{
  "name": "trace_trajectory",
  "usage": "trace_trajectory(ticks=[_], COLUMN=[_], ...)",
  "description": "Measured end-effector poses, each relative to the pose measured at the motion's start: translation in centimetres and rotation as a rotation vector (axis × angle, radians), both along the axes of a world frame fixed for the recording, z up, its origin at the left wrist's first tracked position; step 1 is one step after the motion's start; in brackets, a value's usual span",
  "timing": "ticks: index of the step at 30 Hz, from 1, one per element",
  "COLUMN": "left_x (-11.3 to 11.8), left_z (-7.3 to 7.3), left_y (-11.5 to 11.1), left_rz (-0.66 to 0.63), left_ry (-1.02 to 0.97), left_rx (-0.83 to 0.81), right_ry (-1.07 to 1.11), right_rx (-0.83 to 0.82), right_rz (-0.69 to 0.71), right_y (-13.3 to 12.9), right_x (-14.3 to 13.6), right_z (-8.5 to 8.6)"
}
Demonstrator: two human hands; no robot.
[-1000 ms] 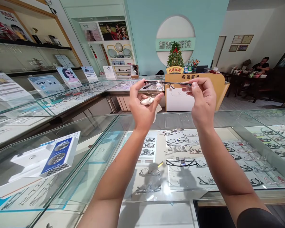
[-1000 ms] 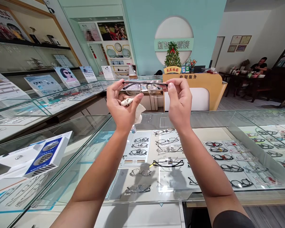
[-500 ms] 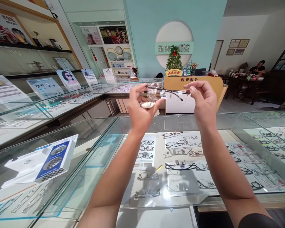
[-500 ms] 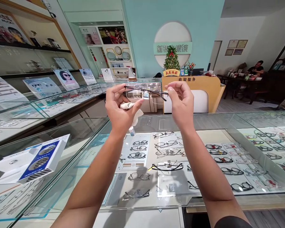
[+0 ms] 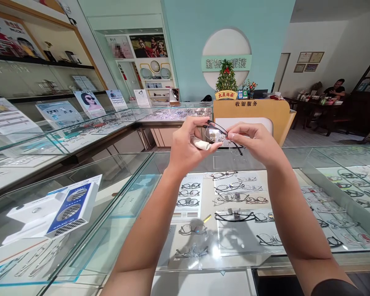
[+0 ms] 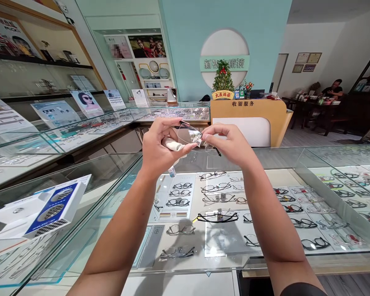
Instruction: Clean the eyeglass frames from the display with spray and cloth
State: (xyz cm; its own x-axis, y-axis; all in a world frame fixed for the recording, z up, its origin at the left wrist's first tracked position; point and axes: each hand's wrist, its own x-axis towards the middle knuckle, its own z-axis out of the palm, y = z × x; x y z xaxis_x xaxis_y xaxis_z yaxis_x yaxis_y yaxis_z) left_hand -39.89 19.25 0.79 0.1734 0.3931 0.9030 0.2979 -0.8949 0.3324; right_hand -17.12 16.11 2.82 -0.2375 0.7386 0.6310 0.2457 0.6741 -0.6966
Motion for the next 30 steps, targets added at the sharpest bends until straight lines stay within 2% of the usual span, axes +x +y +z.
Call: trace_trajectory(ticks=[3,9,13,18,20,22,25,30], left_x=[0.0,-0.3,-0.2,1.2,2.1,2.9,3.5,2.8], left_z=[-0.1,-0.1,0.1,0.1,0.0,-0.1,-0.1,0.0], left_y=[0.1,0.4,0.5,-1.0,-2.0,-2.7,-3.1,-2.1], left_rz=[-0.070,-0.055,0.012,0.195,0.136,0.016,-0.081,-0.136], left_ry=[-0.024,0.020,0.035,-0.153,-0.122,-0.112,-0.227,-0.367], left_rx=[-0.028,-0.053,-0.050,0.079,-0.028,-0.205,-0.421,-0.558], right_ry=[0.038,0.079,0.117,0.117,0.106,0.097,0.078,-0.005], right_rx=[-0.097,-0.142,-0.058,0.126,0.202,0.287,0.415,0.470], right_rz=[0.064,0.133,0.041,-0.159,-0.223,-0.272,-0.354,-0.367], right_y=[0.2,0.2,0.5,0.5,0.3,0.0,-0.3,-1.0], right_x=[0.3,0.4,0.4,0.1,-0.6,-1.7,-3.4,-5.1], right_z=[0.0,0.0,-0.1,-0.2,-0.4,-0.7,-1.3,-1.9])
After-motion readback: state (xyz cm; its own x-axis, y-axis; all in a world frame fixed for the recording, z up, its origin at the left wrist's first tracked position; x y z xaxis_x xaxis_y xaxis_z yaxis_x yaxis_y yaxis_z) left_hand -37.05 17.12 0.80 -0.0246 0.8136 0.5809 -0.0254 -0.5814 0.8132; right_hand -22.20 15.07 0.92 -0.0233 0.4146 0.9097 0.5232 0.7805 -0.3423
